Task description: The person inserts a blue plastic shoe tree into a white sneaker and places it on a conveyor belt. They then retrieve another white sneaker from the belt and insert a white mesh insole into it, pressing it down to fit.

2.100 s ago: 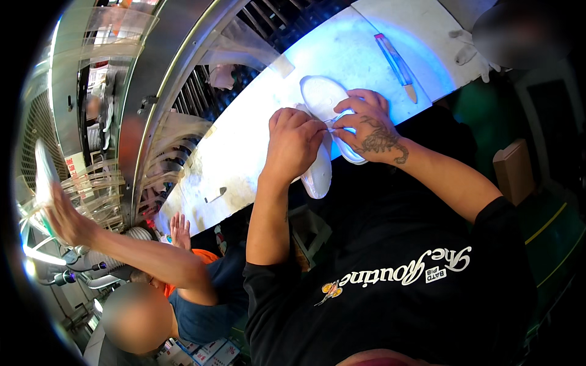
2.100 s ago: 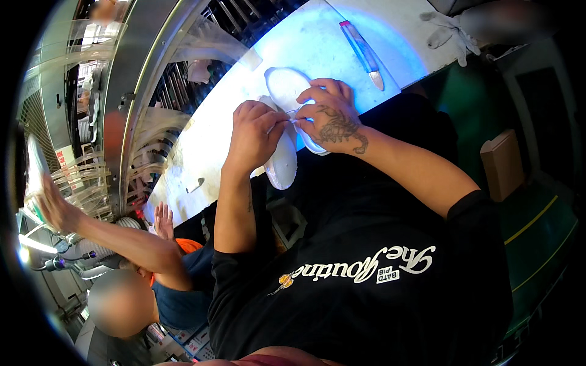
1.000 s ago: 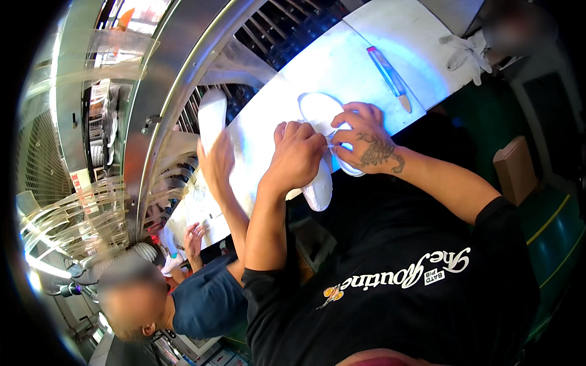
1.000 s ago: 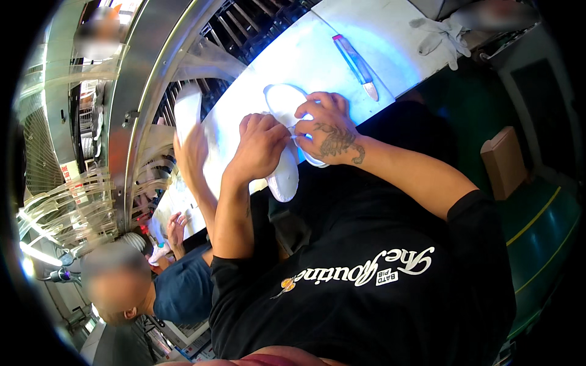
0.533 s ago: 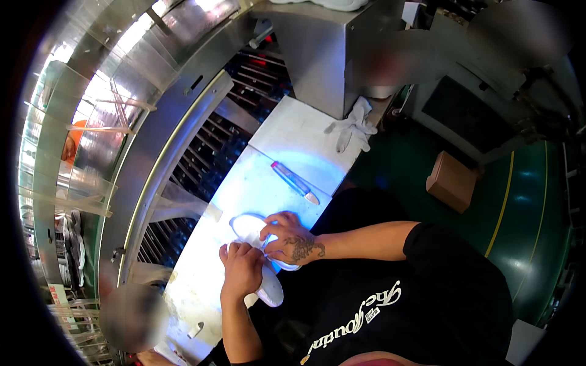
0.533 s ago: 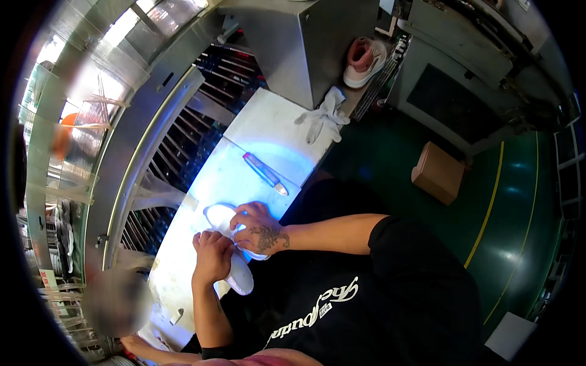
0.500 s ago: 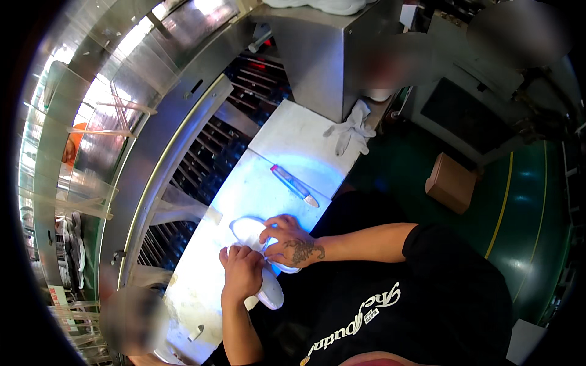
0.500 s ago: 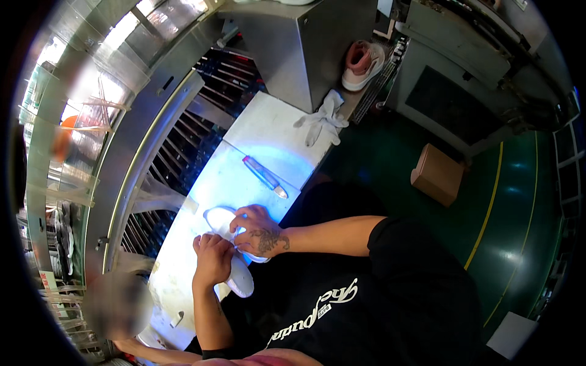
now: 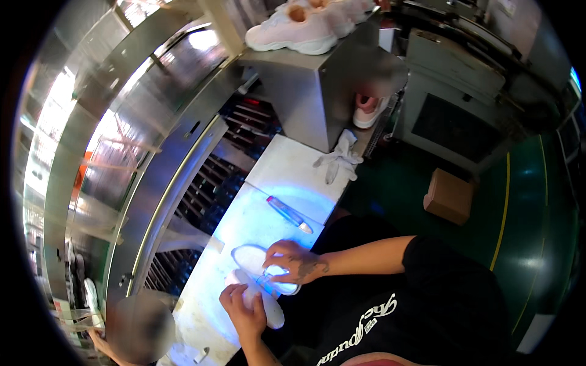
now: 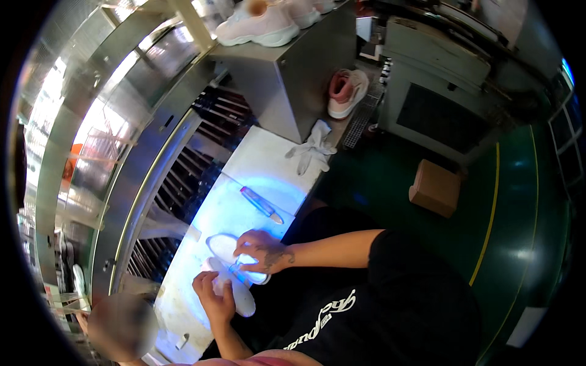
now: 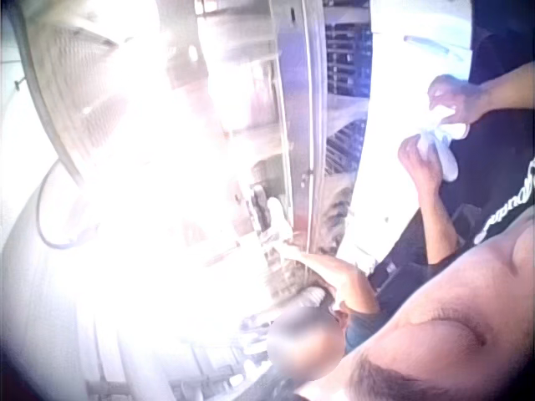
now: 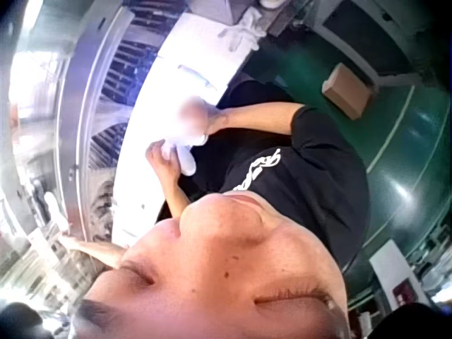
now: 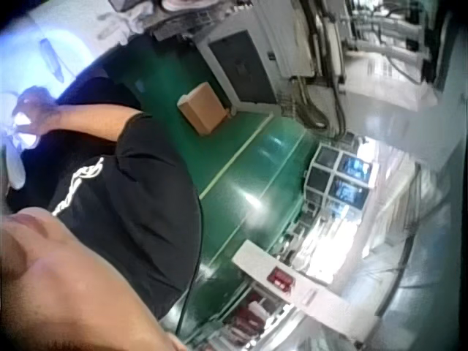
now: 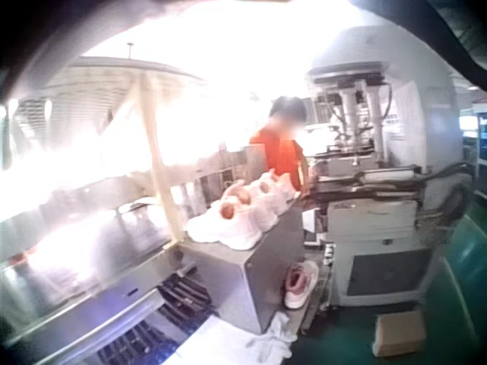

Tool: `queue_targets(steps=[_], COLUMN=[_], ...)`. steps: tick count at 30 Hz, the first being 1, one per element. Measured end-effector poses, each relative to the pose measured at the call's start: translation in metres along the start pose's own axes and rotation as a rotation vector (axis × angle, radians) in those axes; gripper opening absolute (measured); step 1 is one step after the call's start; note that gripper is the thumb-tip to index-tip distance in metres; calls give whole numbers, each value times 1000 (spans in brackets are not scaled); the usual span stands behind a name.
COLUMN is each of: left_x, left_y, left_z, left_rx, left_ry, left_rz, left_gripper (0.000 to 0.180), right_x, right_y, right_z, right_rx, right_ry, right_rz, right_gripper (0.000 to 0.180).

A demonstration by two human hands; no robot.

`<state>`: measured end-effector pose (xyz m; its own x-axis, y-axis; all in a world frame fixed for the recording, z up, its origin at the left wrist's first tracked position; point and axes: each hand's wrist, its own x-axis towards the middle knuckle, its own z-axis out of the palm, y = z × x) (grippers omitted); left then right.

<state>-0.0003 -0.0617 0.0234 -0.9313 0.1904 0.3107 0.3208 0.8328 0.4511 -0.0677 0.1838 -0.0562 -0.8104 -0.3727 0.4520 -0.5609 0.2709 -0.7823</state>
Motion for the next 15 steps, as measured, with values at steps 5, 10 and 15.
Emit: queue_targets(steps=[5,10,15], left_x=[-84,-93,-89], left_y=[-21,20,38], left_z=[26,-1,13], left_rx=[-195,-113,-136], left_ry=[159,90,33], left_rz=[-448,-366,-460], left_gripper=[52,74,90], right_x=[-7,4,30], right_y=[15,-1,0], right_z=[-23,-38,-39], right_rx=[-51,-166,-160], right_ry=[-63,-138,-266], right_rz=[21,211,292], right_gripper=[39,50,61])
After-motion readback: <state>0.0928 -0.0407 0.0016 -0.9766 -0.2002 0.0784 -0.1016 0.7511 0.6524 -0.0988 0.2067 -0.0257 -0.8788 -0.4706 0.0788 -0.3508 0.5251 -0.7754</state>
